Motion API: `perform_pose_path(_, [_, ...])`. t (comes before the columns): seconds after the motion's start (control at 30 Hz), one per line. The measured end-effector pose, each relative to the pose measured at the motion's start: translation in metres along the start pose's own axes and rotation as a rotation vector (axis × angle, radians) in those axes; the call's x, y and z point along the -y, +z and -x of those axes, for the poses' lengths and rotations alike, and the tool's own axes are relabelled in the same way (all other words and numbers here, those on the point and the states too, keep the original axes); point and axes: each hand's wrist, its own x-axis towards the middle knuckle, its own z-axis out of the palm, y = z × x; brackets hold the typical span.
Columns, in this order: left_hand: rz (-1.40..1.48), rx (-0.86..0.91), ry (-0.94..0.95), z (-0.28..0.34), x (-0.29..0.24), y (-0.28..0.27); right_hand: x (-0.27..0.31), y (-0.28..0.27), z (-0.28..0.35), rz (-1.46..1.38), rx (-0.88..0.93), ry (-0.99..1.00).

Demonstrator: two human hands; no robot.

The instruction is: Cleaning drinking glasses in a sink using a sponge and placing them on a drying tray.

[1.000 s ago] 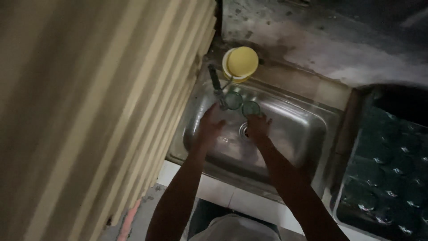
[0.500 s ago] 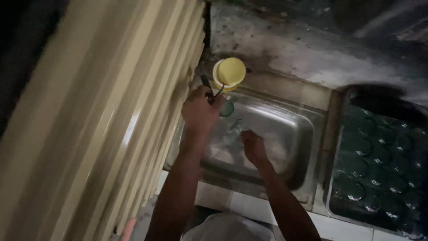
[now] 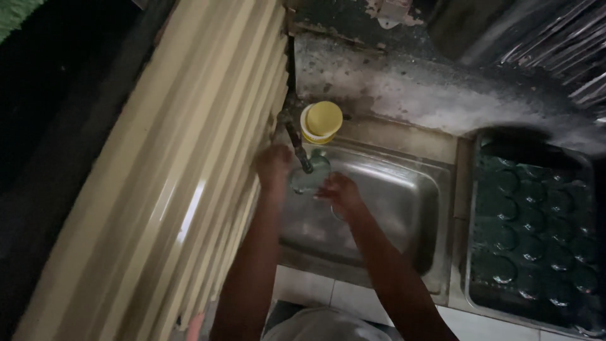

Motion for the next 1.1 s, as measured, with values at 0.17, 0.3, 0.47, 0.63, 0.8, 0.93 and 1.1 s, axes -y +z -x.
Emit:
perform_pose_path(0.17, [0.871,0.159,-0.523,0.043,-0.056,0.000,-0.032,-0.025,-0.033,0.683,-0.043,-0.063])
perform_pose_path(0.3, [0.966,-0.045,-0.172,0.058,-0.038,0.073,-0.056,-0.061,-0.067,-0.216,-0.140,0.108])
perform_pose_path(0.47, [0.665,0.147,-0.391,0.051,-0.088,0.001,-0.029,-0.019,-0.045,-0.165,-0.198,0.050])
perform_pose_path(0.63, [0.503,0.055,-0.391,0.058,-0.116,-0.031,-0.020,-0.019,-0.040,1.202,-0.115,-0.438])
perform_pose_path(0.8, [0.285,0.070,-0.269,0.047,-0.078,0.009,-0.013,-0.022,-0.044,1.241,-0.272,-0.353])
perform_pose_path(0.93, [0.328,0.648,-0.426,0.036,-0.023,0.019,0.000,0.013,-0.029,0.683,-0.455,0.117])
perform_pose_path(1.1, [1.372,0.964,-0.878,0.039,-0.052,-0.005,-0.056,-0.082,-0.095,0.361,-0.013,-0.277])
